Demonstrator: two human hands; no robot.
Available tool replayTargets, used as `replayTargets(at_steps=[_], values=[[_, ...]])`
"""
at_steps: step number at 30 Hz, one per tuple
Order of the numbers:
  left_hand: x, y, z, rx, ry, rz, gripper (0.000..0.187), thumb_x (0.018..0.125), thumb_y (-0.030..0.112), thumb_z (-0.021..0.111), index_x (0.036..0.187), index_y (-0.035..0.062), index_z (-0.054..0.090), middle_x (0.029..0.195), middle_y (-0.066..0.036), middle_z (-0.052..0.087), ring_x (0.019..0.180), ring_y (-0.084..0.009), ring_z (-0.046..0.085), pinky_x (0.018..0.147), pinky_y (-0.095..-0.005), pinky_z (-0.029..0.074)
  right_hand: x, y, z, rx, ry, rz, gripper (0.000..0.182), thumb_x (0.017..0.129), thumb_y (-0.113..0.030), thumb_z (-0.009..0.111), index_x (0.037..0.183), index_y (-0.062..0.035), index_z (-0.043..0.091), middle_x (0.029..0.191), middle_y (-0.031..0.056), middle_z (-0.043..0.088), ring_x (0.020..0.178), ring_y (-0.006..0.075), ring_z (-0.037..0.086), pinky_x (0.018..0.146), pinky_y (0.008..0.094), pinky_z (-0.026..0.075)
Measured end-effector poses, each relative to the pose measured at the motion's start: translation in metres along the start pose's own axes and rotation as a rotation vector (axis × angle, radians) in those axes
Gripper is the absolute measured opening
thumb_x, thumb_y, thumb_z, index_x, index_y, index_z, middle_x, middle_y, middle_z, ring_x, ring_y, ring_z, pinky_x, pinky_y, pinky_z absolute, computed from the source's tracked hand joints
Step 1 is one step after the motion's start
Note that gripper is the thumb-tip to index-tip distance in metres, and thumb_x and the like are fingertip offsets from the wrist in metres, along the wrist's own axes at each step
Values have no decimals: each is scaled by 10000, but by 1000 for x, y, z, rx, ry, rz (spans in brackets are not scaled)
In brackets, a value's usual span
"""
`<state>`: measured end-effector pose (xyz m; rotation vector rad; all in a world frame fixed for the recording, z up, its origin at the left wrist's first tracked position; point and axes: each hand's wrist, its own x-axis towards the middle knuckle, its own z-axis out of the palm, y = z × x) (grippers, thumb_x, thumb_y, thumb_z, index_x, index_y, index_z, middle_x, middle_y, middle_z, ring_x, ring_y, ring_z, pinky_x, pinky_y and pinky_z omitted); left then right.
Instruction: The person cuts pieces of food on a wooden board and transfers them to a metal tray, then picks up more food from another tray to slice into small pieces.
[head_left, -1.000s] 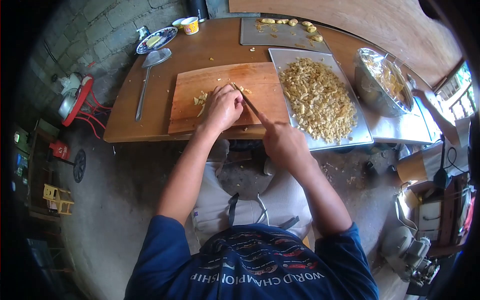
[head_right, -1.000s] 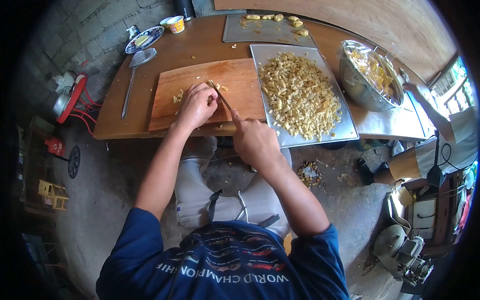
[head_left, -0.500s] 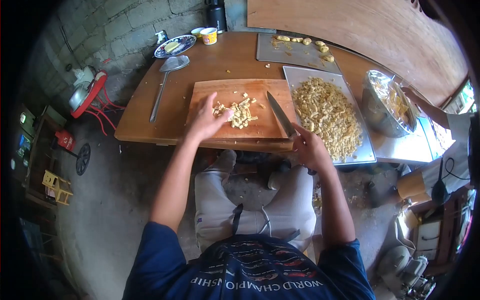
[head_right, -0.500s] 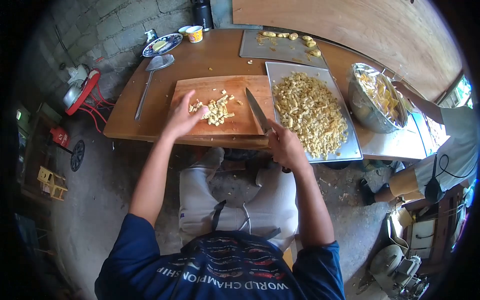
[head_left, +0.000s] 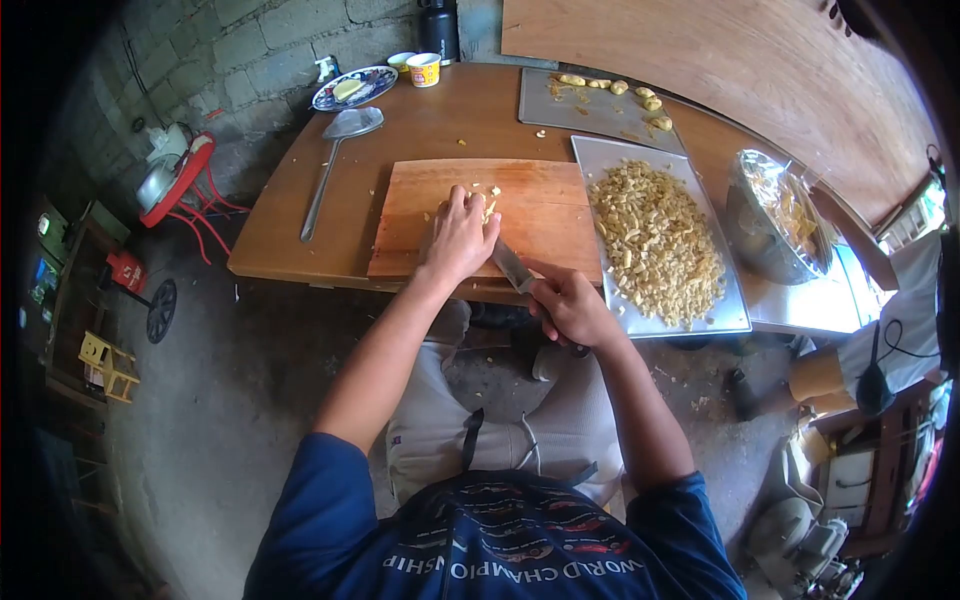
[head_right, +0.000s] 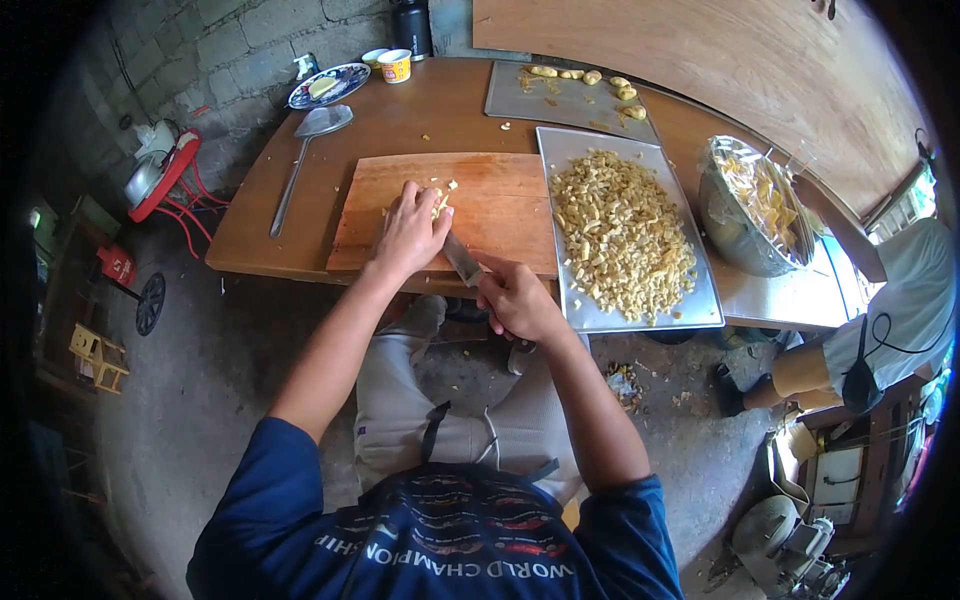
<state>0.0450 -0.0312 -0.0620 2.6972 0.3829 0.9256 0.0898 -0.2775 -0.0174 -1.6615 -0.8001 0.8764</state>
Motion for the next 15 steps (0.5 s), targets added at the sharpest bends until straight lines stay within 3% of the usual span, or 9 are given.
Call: replayTargets(at_steps=[6,11,14,15], values=[[25,11,-4,-116,39,-11,252,999,245,724,1014,-2,673,1055,-204,629,941,-446,687,825,-539,575,-4,-15,-15,69,20,2,521,1105,-120,526,1609,10,507,802,37,630,505,99,569,436,293,472],[84,68,33,-232,58,54,242,978,248,745,977,14,683,1030,-204,649,935,-443,690,820,-546,569,-25,-19,-69,117,187,-16,514,1105,-118,542,1592,43,510,816,52,660,504,106,571,431,293,470],[128,116,70,-353,26,142,257,967,261,762,1035,18,718,1060,-208,693,961,-438,705,882,-507,588,-42,-24,-115,51,334,-21,500,1106,-116,547,1576,54,524,792,40,668,511,106,573,461,284,471],[139,132,84,-363,22,151,257,967,261,762,1035,18,718,1060,-208,693,961,-438,705,882,-507,588,-45,-20,-133,-38,375,-42,499,1087,-149,588,1560,5,562,778,76,677,517,117,595,506,307,501]])
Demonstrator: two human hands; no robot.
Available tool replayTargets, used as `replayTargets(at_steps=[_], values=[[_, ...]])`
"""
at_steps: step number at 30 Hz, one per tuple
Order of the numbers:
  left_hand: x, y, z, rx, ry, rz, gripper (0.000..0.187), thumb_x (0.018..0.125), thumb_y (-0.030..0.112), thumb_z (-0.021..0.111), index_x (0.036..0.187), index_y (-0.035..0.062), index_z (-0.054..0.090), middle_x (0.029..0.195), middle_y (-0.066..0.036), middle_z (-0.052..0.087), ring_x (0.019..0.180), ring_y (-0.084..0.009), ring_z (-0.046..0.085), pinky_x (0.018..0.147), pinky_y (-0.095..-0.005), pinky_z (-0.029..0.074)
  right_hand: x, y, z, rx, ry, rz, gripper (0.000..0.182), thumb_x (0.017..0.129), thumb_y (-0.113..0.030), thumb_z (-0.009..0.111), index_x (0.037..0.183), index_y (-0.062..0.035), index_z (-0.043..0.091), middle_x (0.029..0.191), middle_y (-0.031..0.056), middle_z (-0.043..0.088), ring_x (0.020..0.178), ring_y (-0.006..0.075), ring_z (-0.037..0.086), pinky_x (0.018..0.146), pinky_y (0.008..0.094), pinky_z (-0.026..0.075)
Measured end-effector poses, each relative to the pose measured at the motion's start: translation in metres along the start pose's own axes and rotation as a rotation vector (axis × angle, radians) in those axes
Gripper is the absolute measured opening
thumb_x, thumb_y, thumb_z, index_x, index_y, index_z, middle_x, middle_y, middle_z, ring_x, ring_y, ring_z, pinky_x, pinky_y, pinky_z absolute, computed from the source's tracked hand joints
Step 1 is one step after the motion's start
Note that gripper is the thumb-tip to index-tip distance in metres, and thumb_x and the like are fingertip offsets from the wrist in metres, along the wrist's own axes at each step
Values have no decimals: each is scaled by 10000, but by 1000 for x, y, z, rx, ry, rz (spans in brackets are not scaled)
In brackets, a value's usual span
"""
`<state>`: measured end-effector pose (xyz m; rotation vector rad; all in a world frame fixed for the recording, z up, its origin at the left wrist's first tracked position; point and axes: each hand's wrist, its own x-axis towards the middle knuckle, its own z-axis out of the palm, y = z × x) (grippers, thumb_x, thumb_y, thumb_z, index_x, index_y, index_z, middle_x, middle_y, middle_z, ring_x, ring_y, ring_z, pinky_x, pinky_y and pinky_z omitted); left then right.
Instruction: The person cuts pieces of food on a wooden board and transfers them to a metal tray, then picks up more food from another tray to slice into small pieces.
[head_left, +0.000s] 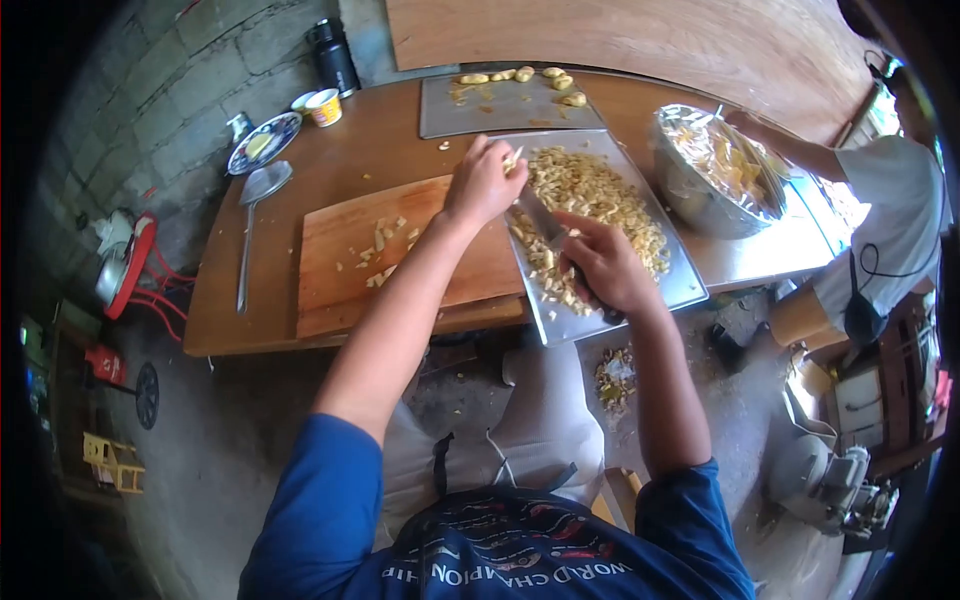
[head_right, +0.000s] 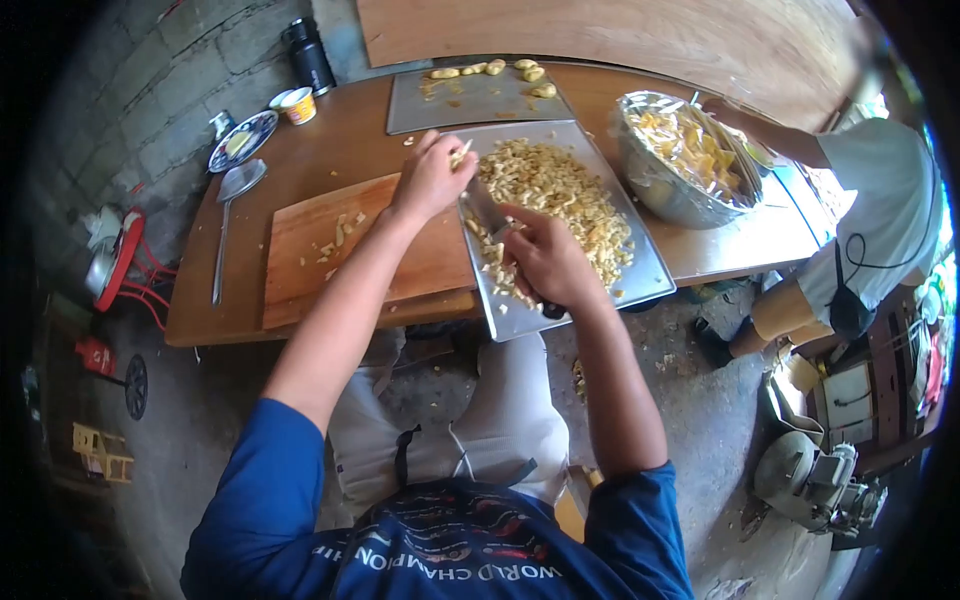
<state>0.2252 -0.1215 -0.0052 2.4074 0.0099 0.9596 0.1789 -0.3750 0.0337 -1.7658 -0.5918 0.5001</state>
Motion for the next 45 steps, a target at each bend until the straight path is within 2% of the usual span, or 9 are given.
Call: replayTargets(at_steps=[3,6,17,22,27,28,33,44,45], values=[[30,10,45,-95,-46,41,269,958,252,778,1101,26,746,1077,-194,735,1001,-401,735,928,-464,593,-3,-5,-40,-696,215,-113,508,992,-183,670,1493,-109,629,911,238,765,807,369,771,799,495,602],[53,12,71,-166,-352,-86,286,952,216,791,1181,46,769,1130,-174,780,1056,-323,765,950,-420,593,-7,1,-67,-966,286,-126,446,985,-173,642,1426,-110,661,996,252,776,998,442,748,917,558,581],[36,15,15,-133,-409,-88,298,1018,190,722,1287,79,785,1194,-160,820,1117,-235,780,984,-372,605,-41,-8,-72,-768,386,-116,370,1032,-142,647,1399,-98,653,1037,262,773,1014,490,725,892,553,563],[-16,-87,-84,-98,-303,-140,308,1058,132,605,1313,69,765,1195,-152,816,1079,-258,782,977,-381,602,-32,1,-19,-378,136,-6,394,1075,-182,650,1461,-103,645,902,130,776,635,175,683,651,382,541],[-104,-150,-141,62,-379,-192,325,1071,94,548,1342,34,717,1357,-169,721,1240,-312,692,1104,-431,535,7,3,61,-625,53,-161,364,1027,-177,649,1375,-79,686,1007,280,778,975,461,755,881,535,589],[-119,-146,-148,103,-313,29,322,1070,89,546,1342,34,710,1366,-172,702,1269,-326,671,1120,-442,524,19,6,74,-595,-14,-121,387,1021,-185,658,1394,-83,673,1009,282,777,980,463,754,882,534,591],[-152,-102,-186,-245,-356,-231,325,1054,59,583,1358,32,695,1329,-145,715,1285,-325,672,1101,-429,543,23,1,116,-702,-120,-357,427,1023,-185,657,1447,-127,657,1050,261,778,994,465,747,880,550,599],[-168,-82,-194,280,-367,-357,1067,864,725,809,1575,-13,511,1550,-197,494,1512,-387,395,1270,-491,362,-24,3,100,-617,-26,-82,411,1061,-158,630,1464,-91,668,998,211,803,969,376,799,856,476,605],[-162,-81,-189,312,-381,-355,1072,858,728,812,1568,-20,517,1537,-198,498,1503,-388,401,1261,-496,369,-27,6,104,-558,-49,-27,441,1083,-165,606,1509,-56,627,934,157,802,800,297,793,742,415,607]])
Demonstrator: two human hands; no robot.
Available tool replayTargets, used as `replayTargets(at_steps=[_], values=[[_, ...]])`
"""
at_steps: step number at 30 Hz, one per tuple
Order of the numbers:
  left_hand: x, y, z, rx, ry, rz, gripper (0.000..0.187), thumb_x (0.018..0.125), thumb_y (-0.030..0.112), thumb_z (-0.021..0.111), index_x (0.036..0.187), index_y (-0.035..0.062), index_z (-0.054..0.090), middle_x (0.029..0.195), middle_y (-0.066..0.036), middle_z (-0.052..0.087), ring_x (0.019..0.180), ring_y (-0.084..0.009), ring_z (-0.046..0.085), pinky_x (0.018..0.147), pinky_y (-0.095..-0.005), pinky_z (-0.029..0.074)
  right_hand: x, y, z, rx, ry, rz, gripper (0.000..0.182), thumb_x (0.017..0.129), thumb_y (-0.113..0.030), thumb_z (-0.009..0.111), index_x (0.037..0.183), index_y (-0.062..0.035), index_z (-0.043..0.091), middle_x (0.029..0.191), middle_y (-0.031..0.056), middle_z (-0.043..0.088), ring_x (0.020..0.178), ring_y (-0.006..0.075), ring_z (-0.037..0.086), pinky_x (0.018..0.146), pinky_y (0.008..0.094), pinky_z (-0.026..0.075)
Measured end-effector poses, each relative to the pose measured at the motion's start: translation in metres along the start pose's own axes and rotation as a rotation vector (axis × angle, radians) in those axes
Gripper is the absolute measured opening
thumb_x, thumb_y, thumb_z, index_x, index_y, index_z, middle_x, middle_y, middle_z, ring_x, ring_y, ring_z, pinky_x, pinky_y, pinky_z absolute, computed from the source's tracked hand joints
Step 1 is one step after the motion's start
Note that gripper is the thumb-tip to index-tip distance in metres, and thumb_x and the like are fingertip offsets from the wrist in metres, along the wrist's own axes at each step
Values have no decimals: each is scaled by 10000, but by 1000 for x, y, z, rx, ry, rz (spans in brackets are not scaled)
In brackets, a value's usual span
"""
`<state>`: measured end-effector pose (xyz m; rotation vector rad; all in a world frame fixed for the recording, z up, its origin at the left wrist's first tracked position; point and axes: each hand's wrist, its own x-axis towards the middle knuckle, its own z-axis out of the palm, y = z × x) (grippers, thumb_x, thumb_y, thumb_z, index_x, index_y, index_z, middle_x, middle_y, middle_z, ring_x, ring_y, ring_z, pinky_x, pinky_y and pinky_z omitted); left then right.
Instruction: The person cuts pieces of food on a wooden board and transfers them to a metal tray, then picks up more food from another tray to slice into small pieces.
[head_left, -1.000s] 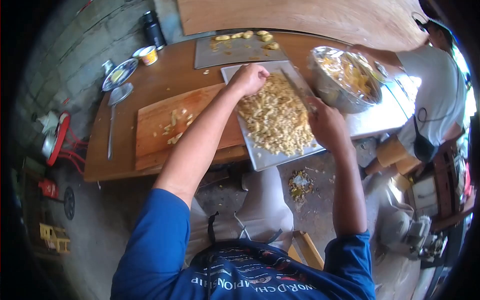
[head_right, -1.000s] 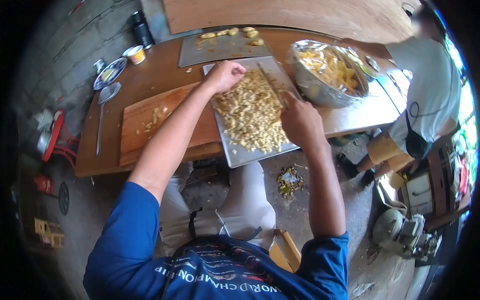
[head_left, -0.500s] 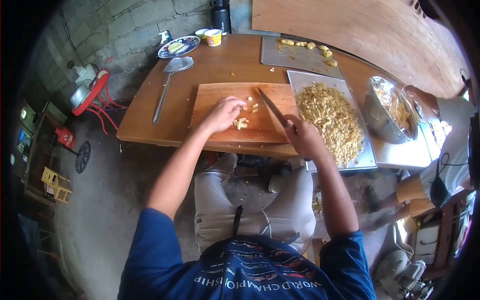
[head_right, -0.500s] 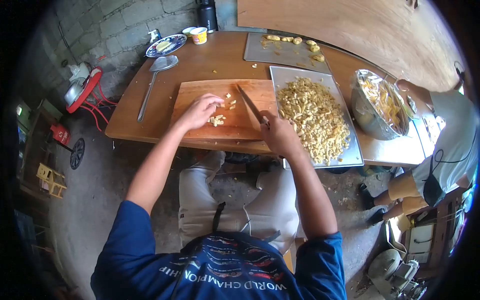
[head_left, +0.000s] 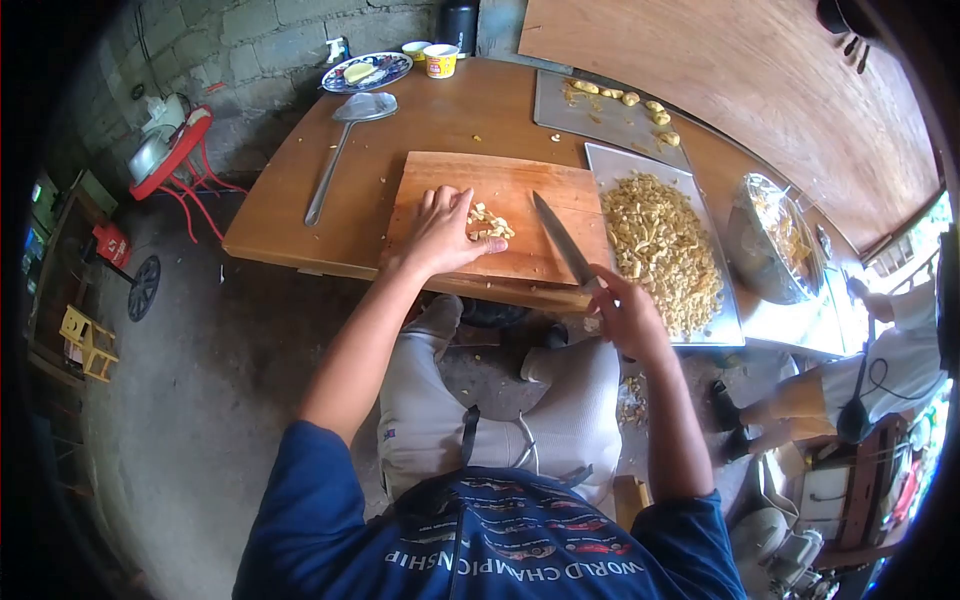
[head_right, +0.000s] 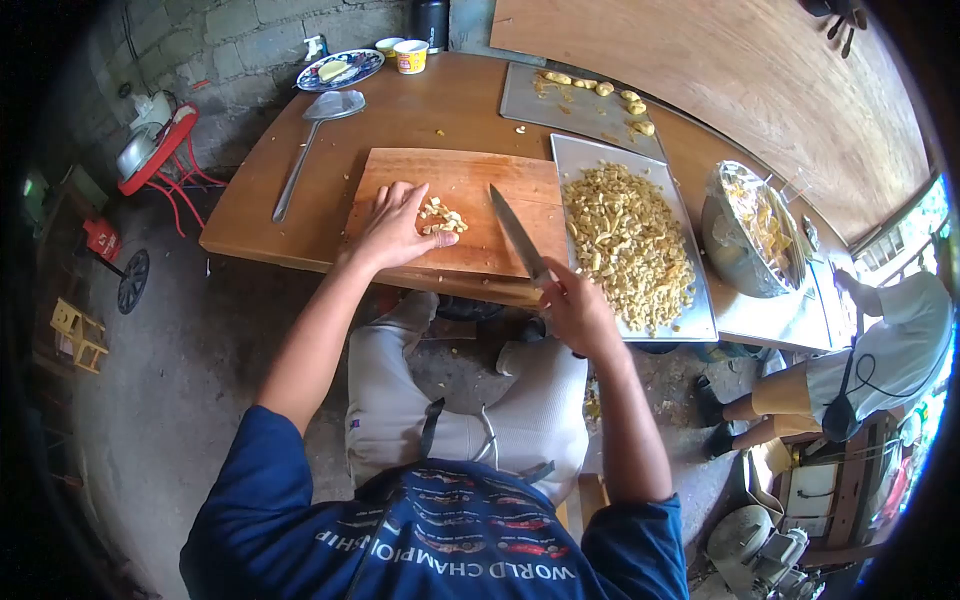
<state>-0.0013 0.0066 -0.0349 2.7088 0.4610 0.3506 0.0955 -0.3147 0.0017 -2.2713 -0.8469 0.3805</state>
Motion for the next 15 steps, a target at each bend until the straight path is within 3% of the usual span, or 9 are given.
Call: replayTargets(at_steps=[1,2,3,4,8,15], values=[[5,2,3,33,-9,-3,1077,853,731,816,1561,-26,523,1523,-198,502,1494,-389,406,1252,-501,376,-3,-1,4,-3,3,3,441,1083,-165,606,1509,-56,627,934,157,802,800,297,793,742,415,607],[8,2,11,-14,45,30,921,859,634,865,1480,4,612,1447,-180,558,1430,-381,477,1212,-492,419,-7,-5,9,134,-45,57,463,1090,-175,603,1535,-46,603,908,122,784,717,242,745,680,382,587],[9,3,12,-16,42,34,921,859,634,865,1480,4,612,1447,-180,558,1430,-381,477,1212,-492,419,-10,-9,14,272,-91,109,487,1098,-184,601,1561,-36,578,882,86,766,634,186,697,617,349,568],[10,4,13,-115,34,67,783,872,534,884,1415,18,658,1377,-164,600,1368,-367,531,1178,-477,450,-13,-10,21,332,-119,102,516,1113,-185,581,1601,-21,534,863,42,726,558,103,593,539,303,515],[6,0,16,-297,85,215,459,883,263,904,1249,34,745,1169,-131,696,1155,-330,672,1049,-435,539,-17,-14,35,392,-163,132,518,1136,-182,545,1629,-29,506,833,42,705,539,100,584,524,298,493],[-5,7,11,-333,109,162,402,882,132,884,1234,-8,752,1113,-159,741,999,-316,716,931,-415,574,-15,-18,39,453,-242,74,524,1134,-176,544,1632,-20,498,831,27,693,538,88,573,512,287,481]])
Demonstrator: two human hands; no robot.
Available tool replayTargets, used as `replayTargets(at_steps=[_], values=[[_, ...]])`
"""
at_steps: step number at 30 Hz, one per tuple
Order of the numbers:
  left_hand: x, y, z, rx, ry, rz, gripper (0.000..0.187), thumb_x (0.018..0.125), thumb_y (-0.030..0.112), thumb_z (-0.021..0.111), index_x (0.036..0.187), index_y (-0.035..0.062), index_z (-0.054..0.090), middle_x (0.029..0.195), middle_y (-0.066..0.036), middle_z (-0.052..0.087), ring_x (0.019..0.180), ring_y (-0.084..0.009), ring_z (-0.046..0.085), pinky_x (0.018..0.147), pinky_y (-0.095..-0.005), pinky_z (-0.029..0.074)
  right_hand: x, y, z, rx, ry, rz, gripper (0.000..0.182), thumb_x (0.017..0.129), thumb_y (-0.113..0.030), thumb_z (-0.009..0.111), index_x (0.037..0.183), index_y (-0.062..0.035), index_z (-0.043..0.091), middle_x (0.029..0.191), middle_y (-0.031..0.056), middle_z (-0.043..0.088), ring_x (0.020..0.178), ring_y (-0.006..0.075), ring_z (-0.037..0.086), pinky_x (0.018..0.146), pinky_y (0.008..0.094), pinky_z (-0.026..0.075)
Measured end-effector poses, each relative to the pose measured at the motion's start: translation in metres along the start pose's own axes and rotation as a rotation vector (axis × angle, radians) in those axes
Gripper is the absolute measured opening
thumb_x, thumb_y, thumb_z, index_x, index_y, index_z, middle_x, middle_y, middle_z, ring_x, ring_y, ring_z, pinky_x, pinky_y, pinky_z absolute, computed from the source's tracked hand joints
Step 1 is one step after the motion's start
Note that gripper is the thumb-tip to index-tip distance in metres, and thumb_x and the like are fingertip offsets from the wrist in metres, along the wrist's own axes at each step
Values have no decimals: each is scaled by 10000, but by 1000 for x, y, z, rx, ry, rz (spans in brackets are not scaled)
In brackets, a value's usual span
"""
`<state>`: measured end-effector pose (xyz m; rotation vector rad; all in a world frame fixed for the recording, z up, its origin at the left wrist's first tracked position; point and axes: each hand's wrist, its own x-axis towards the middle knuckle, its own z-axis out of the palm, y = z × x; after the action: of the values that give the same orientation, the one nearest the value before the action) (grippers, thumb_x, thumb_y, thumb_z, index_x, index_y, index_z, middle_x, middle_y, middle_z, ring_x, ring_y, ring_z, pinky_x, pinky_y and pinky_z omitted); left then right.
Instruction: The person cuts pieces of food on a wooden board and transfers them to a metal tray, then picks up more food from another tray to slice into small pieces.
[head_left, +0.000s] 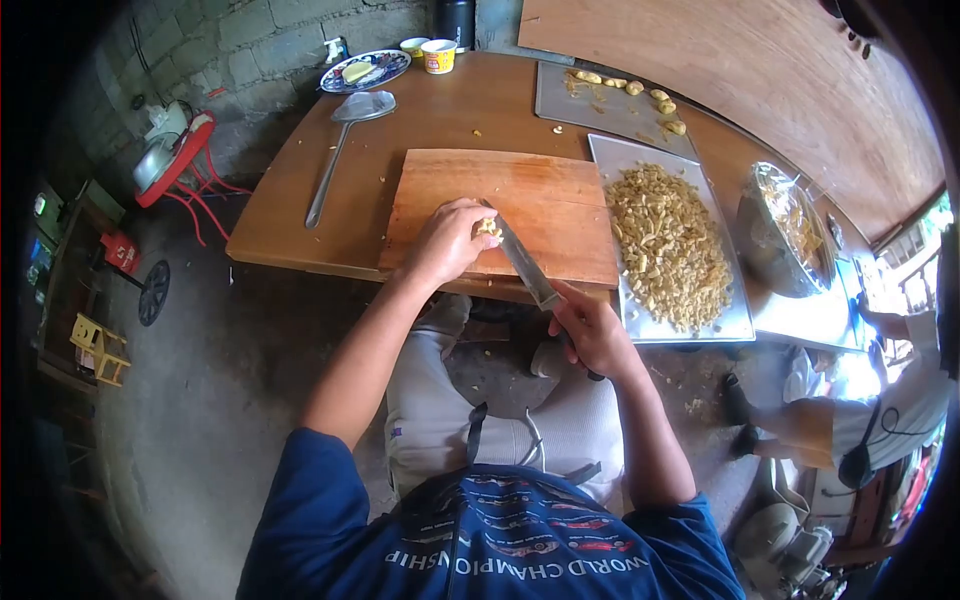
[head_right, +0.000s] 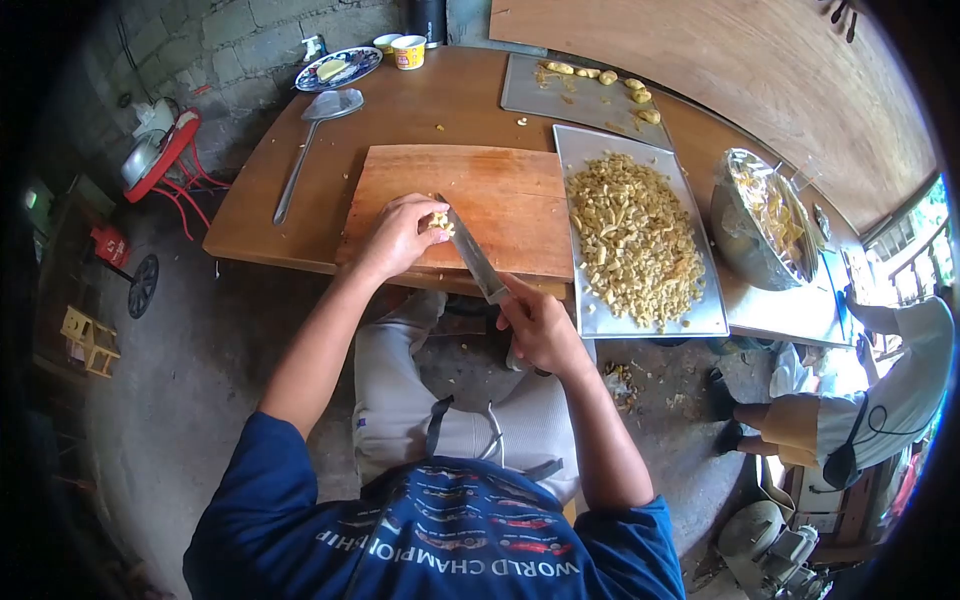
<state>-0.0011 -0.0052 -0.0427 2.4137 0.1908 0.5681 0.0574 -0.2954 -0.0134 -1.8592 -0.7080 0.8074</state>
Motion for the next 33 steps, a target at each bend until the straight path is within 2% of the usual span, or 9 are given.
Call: replayTargets(at_steps=[3,5,12,14,24,28,31,33], values=[[-2,1,3,-22,65,59,357,889,59,862,1223,-25,766,1125,-162,763,975,-291,734,906,-390,584,2,-1,1,7,-12,5,526,1131,-162,543,1636,-24,494,830,20,679,537,84,567,509,278,475],[-2,0,5,-37,51,-35,305,897,28,847,1187,-39,782,1127,-163,778,957,-272,762,885,-369,602,4,2,3,28,-44,7,502,1149,-165,526,1630,-24,499,864,22,659,539,81,558,475,273,464],[-6,3,5,-53,79,-73,269,912,28,838,1167,-43,790,1091,-155,790,895,-246,778,851,-341,615,2,-1,3,93,-85,-21,496,1152,-157,521,1627,-14,499,855,21,643,538,75,551,465,263,448],[-7,6,1,-46,61,-100,274,915,35,838,1175,-37,794,1093,-155,792,902,-236,779,854,-334,616,-1,-9,2,144,-108,2,523,1132,-146,548,1635,-15,492,836,12,643,538,73,545,506,266,464],[5,9,7,-137,82,-149,268,929,29,829,1194,-8,814,1063,-128,803,891,-175,756,836,-314,595,-3,-10,-2,107,-54,-56,520,1122,-144,555,1618,4,507,840,22,656,550,84,566,519,270,483],[66,30,23,-219,82,-76,272,928,67,845,1192,5,824,997,-112,830,882,-138,745,813,-297,583,-13,-30,-40,86,83,-65,517,1115,-164,569,1588,41,525,844,39,679,546,87,578,514,278,486],[126,72,53,-280,44,87,259,926,54,823,1180,7,819,1000,-83,824,884,-122,738,805,-295,582,-27,-35,-78,45,292,-111,500,1114,-183,581,1550,61,556,843,44,710,538,93,583,550,299,516],[170,84,104,-382,2,141,244,885,78,828,1126,38,828,975,-98,825,870,-143,752,794,-309,589,-34,-29,-106,-116,446,-40,506,1063,-205,647,1524,-3,603,846,135,742,575,169,657,622,363,559]])
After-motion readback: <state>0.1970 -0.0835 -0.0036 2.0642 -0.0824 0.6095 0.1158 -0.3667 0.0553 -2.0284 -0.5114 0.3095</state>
